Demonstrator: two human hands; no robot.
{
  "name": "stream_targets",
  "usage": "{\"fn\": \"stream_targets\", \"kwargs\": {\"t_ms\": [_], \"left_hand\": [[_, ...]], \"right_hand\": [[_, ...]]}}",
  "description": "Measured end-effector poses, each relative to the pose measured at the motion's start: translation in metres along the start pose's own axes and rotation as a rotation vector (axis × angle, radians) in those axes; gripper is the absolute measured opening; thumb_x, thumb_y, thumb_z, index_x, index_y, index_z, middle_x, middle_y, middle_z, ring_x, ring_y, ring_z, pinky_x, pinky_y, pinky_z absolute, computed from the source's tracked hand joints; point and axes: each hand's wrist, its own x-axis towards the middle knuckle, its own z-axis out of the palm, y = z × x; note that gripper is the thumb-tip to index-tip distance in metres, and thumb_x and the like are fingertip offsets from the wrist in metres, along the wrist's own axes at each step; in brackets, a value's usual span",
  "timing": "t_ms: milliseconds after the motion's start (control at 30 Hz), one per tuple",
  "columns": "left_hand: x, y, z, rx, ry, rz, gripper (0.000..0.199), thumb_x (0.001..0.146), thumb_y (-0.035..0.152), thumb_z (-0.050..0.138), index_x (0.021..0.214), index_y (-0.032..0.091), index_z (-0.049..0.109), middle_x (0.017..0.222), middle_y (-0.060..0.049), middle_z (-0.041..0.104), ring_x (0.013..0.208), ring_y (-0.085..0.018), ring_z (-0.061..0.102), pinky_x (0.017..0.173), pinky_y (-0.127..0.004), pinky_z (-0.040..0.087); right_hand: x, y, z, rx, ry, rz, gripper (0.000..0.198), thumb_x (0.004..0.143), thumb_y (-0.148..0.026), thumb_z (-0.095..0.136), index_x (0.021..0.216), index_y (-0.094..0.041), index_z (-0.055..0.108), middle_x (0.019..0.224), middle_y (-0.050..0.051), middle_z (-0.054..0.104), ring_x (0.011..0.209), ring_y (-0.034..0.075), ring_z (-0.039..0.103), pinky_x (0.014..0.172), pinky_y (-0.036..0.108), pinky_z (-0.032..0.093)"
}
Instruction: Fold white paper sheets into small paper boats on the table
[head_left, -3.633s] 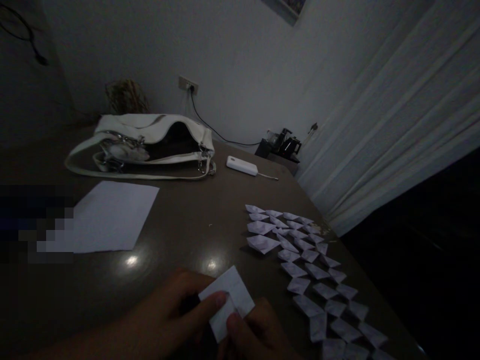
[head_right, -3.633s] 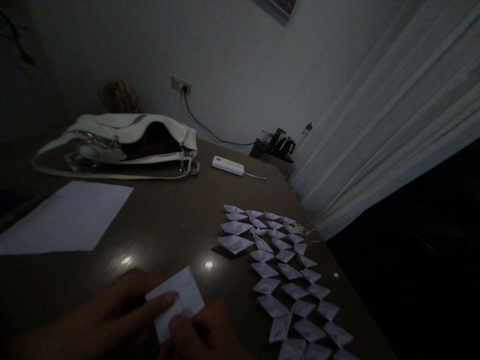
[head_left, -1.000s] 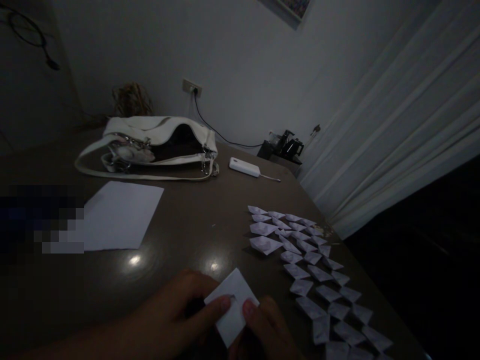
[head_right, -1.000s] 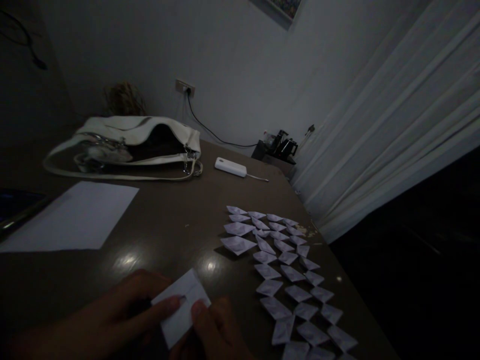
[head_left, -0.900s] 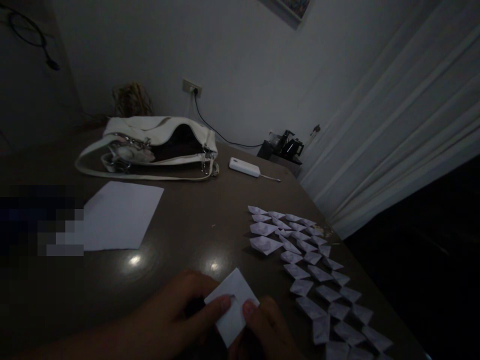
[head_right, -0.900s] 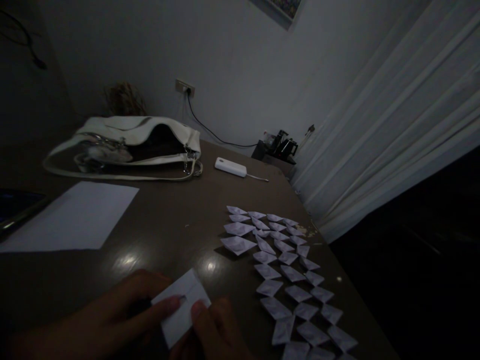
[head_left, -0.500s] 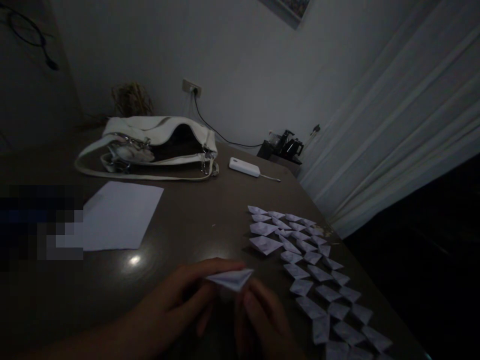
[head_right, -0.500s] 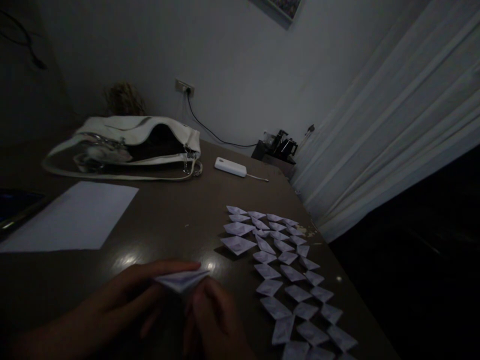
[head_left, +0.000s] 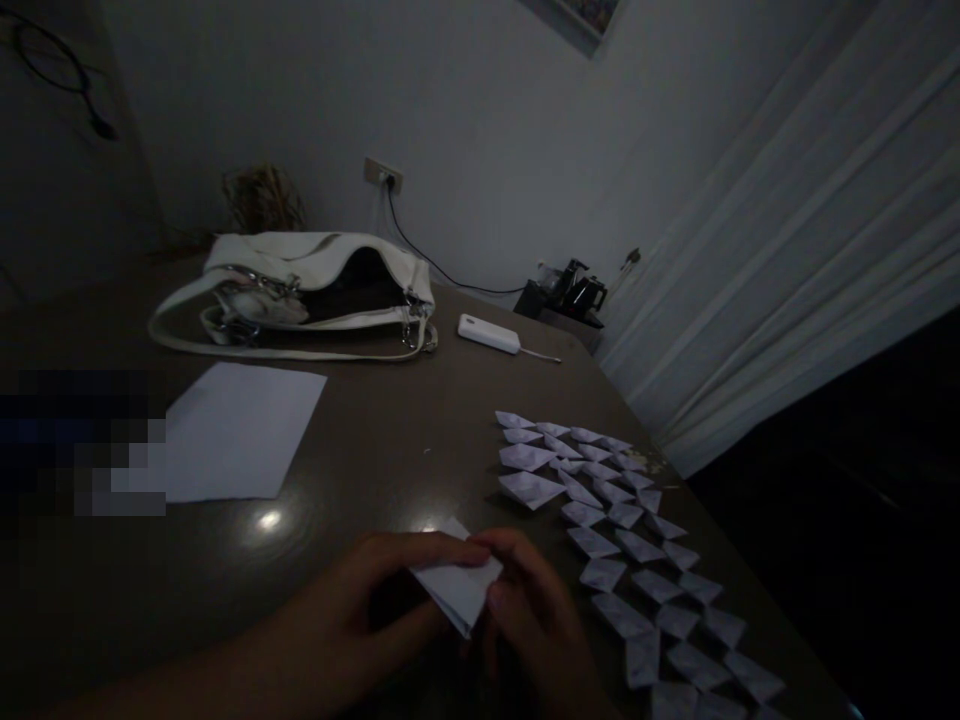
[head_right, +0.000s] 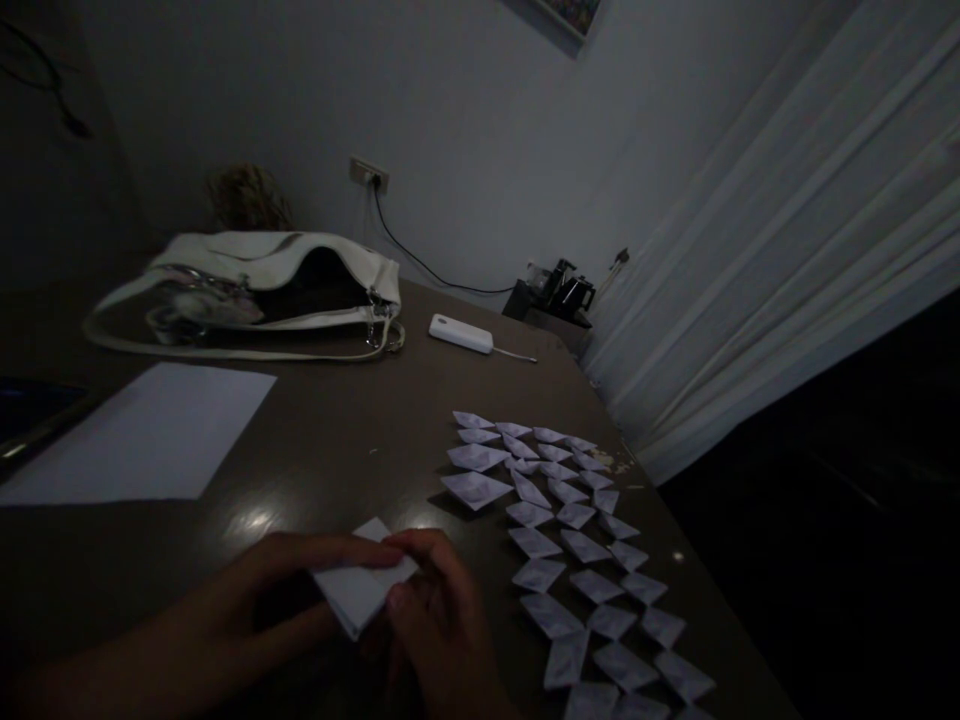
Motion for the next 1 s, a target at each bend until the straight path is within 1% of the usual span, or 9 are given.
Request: {"fn": "stream_targets", "kwargs": {"t_ms": [200, 267, 333, 400, 467, 567, 633, 800, 1000], "left_hand": [[0.001, -0.0022, 0.0026, 0.069, -0.021, 0.031, 0.043, 0.077, 0.042, 0.068, 0.119, 0.031, 0.066, 0.125, -0.005, 0.065, 0.118, -0.028, 0.057, 0.103, -0.043, 0.044], [0.0012, -0.0019, 0.0023, 0.068, -0.046, 0.025, 0.045, 0.079, 0.044, 0.066, 0.122, 0.032, 0.063, 0.13, -0.005, 0.062, 0.121, -0.028, 0.054, 0.105, -0.043, 0.042], [0.0017, -0.0003, 0.0018, 0.05, -0.06, 0.015, 0.043, 0.084, 0.045, 0.061, 0.125, 0.032, 0.061, 0.132, -0.004, 0.06, 0.121, -0.027, 0.054, 0.104, -0.04, 0.043], [0.0028, 0.0019, 0.0018, 0.015, -0.058, 0.001, 0.041, 0.087, 0.045, 0.057, 0.125, 0.031, 0.059, 0.128, -0.004, 0.062, 0.115, -0.025, 0.057, 0.098, -0.036, 0.047], [0.0042, 0.0041, 0.0026, -0.029, -0.05, -0.007, 0.04, 0.088, 0.046, 0.054, 0.123, 0.027, 0.057, 0.117, -0.005, 0.066, 0.105, -0.024, 0.06, 0.089, -0.033, 0.05], [0.0063, 0.0061, 0.0048, -0.072, -0.064, -0.02, 0.035, 0.089, 0.044, 0.054, 0.115, 0.021, 0.056, 0.099, -0.006, 0.068, 0.091, -0.02, 0.061, 0.08, -0.029, 0.049], [0.0072, 0.0059, 0.0058, -0.072, -0.068, -0.02, 0.032, 0.088, 0.043, 0.054, 0.111, 0.021, 0.055, 0.094, -0.005, 0.067, 0.086, -0.019, 0.06, 0.075, -0.028, 0.048], [0.0083, 0.004, 0.0057, -0.003, -0.039, 0.006, 0.032, 0.086, 0.041, 0.056, 0.111, 0.02, 0.055, 0.089, -0.003, 0.062, 0.081, -0.017, 0.057, 0.072, -0.027, 0.045], [0.0086, 0.0051, 0.0046, 0.042, -0.016, 0.021, 0.031, 0.086, 0.04, 0.055, 0.109, 0.021, 0.055, 0.092, -0.002, 0.061, 0.08, -0.017, 0.056, 0.071, -0.027, 0.045]], "right_hand": [[0.0025, -0.0009, -0.0013, -0.01, 0.031, 0.006, 0.04, 0.086, -0.05, 0.061, 0.109, -0.019, 0.057, 0.068, -0.001, 0.059, 0.05, 0.009, 0.054, 0.043, 0.015, 0.042], [0.0028, -0.0019, -0.001, -0.013, 0.047, 0.019, 0.041, 0.085, -0.051, 0.061, 0.108, -0.018, 0.057, 0.066, -0.001, 0.059, 0.048, 0.009, 0.053, 0.041, 0.016, 0.042], [0.0029, -0.0037, -0.0001, -0.018, 0.068, 0.035, 0.042, 0.085, -0.053, 0.061, 0.108, -0.018, 0.057, 0.063, -0.001, 0.058, 0.045, 0.008, 0.051, 0.041, 0.017, 0.041], [0.0031, -0.0055, 0.0008, -0.016, 0.095, 0.05, 0.043, 0.083, -0.054, 0.063, 0.107, -0.018, 0.057, 0.061, -0.002, 0.057, 0.043, 0.008, 0.049, 0.04, 0.017, 0.04], [0.0035, -0.0061, 0.0012, 0.004, 0.112, 0.058, 0.044, 0.082, -0.055, 0.063, 0.105, -0.019, 0.057, 0.059, -0.002, 0.056, 0.043, 0.008, 0.048, 0.04, 0.017, 0.039], [0.004, -0.0035, -0.0002, 0.059, 0.113, 0.061, 0.043, 0.082, -0.054, 0.063, 0.106, -0.019, 0.057, 0.061, -0.002, 0.057, 0.046, 0.01, 0.051, 0.041, 0.018, 0.04], [0.0041, -0.0003, -0.0017, 0.105, 0.102, 0.048, 0.041, 0.082, -0.052, 0.064, 0.107, -0.02, 0.057, 0.064, -0.001, 0.058, 0.05, 0.01, 0.053, 0.042, 0.017, 0.041], [0.0036, 0.0034, -0.0033, 0.211, 0.079, 0.016, 0.037, 0.082, -0.046, 0.065, 0.107, -0.021, 0.056, 0.074, 0.0, 0.06, 0.055, 0.01, 0.057, 0.043, 0.016, 0.041], [0.0038, 0.0017, -0.0028, 0.21, 0.079, -0.005, 0.034, 0.085, -0.044, 0.064, 0.107, -0.022, 0.054, 0.075, 0.0, 0.059, 0.055, 0.009, 0.056, 0.043, 0.015, 0.04]]}}
